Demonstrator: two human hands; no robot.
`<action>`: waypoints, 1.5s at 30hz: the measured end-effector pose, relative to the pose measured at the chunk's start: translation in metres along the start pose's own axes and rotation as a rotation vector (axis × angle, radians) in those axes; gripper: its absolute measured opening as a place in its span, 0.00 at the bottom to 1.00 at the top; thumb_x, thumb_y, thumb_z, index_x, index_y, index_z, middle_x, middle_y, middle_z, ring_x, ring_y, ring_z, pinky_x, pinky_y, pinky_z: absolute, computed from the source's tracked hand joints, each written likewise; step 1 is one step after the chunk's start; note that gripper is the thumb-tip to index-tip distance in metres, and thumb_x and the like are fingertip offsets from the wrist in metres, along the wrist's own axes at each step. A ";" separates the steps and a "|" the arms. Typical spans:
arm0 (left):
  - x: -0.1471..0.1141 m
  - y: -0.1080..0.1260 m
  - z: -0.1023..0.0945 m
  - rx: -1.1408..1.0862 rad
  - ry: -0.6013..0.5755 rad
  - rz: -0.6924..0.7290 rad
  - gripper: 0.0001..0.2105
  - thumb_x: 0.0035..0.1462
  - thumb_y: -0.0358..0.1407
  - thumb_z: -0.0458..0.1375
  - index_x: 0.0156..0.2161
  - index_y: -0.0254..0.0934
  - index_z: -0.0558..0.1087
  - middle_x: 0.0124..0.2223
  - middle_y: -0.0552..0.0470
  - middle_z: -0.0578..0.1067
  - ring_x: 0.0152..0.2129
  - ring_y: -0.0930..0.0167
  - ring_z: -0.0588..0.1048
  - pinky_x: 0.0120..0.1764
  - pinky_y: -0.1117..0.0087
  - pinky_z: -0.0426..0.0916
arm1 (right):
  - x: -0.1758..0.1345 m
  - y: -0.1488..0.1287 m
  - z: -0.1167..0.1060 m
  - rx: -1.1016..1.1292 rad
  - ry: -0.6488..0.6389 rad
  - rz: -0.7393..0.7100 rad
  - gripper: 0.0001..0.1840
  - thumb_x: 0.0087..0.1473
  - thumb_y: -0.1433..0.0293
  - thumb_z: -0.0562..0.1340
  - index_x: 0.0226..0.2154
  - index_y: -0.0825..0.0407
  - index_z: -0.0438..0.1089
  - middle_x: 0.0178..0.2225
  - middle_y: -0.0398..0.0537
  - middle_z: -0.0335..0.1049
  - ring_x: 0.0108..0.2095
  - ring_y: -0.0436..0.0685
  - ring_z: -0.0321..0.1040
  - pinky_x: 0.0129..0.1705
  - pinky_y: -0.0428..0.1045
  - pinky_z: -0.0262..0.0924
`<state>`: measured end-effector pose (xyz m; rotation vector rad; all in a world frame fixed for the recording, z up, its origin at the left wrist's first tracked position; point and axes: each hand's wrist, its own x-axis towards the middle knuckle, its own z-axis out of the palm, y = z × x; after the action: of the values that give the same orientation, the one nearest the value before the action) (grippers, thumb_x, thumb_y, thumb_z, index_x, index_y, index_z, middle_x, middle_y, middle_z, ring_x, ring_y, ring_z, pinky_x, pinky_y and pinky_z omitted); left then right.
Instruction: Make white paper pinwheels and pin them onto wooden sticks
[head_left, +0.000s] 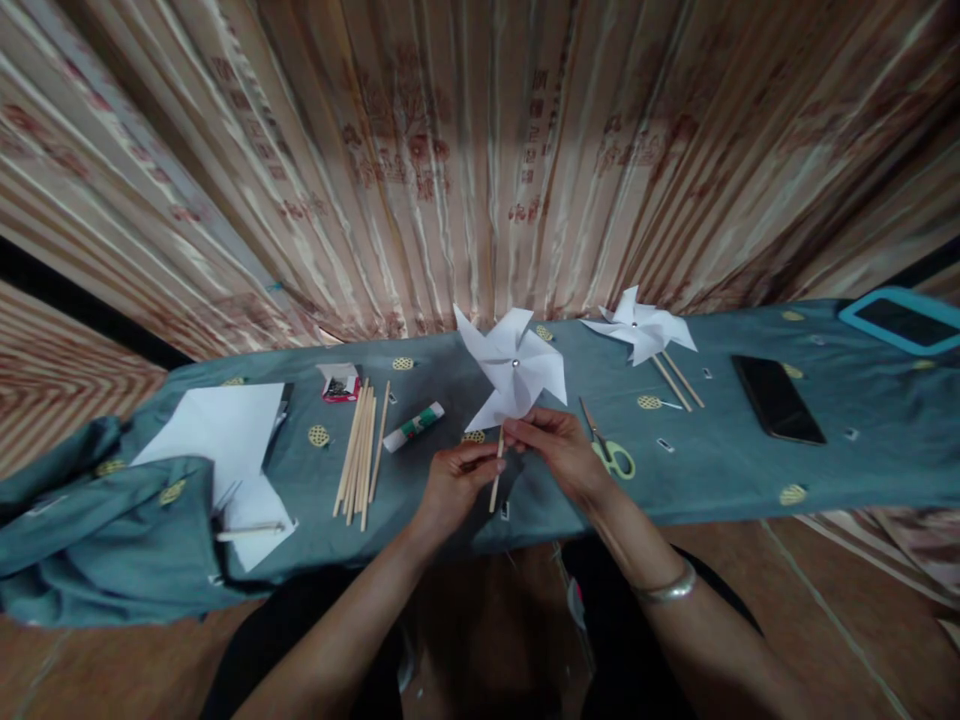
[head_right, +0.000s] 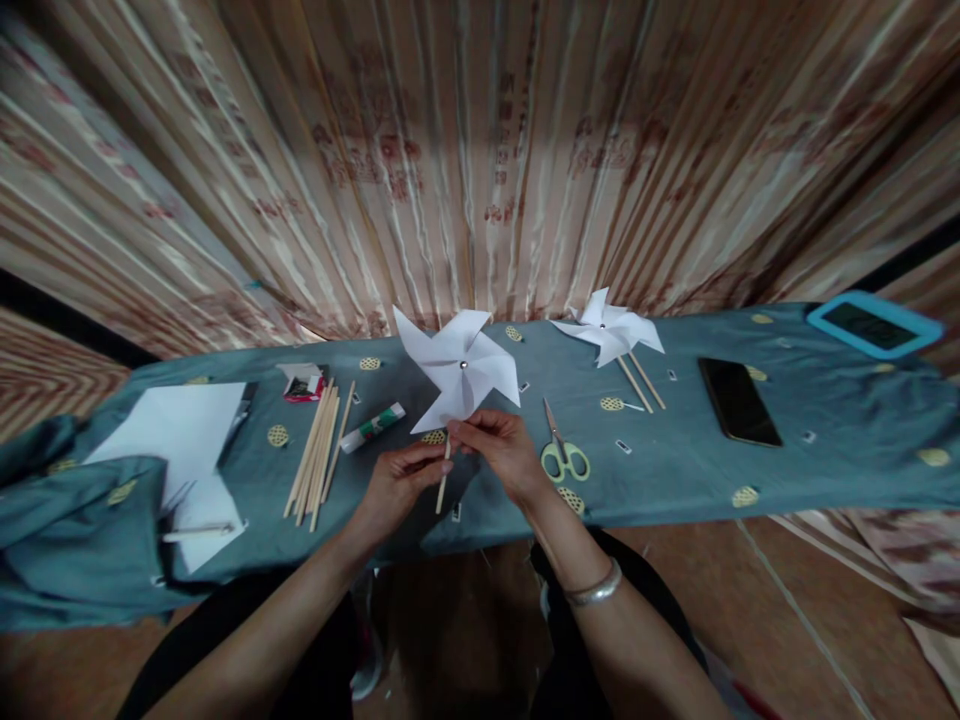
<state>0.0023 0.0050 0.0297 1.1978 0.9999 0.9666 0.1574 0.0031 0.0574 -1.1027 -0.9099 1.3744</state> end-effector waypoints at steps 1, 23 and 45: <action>0.000 0.000 0.000 0.005 -0.010 0.003 0.10 0.42 0.37 0.67 0.33 0.39 0.83 0.33 0.50 0.82 0.32 0.66 0.77 0.39 0.67 0.71 | 0.000 0.000 0.000 -0.030 0.000 -0.010 0.16 0.36 0.56 0.75 0.18 0.50 0.75 0.20 0.41 0.72 0.22 0.48 0.62 0.27 0.46 0.57; -0.004 0.005 -0.012 0.068 -0.048 -0.074 0.11 0.41 0.38 0.69 0.32 0.38 0.83 0.30 0.50 0.81 0.26 0.70 0.74 0.31 0.70 0.68 | 0.017 -0.022 -0.063 -0.133 0.407 -0.196 0.18 0.31 0.53 0.75 0.23 0.48 0.78 0.22 0.40 0.74 0.25 0.51 0.65 0.32 0.49 0.60; -0.001 0.004 -0.014 0.021 0.065 -0.047 0.11 0.40 0.38 0.69 0.33 0.39 0.83 0.35 0.49 0.82 0.32 0.66 0.77 0.38 0.68 0.71 | 0.009 -0.013 -0.028 -0.046 0.178 -0.042 0.20 0.27 0.51 0.76 0.19 0.48 0.77 0.22 0.42 0.73 0.25 0.51 0.64 0.31 0.49 0.61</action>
<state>-0.0119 0.0085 0.0328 1.1614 1.0879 0.9650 0.1881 0.0118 0.0615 -1.2135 -0.8336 1.2059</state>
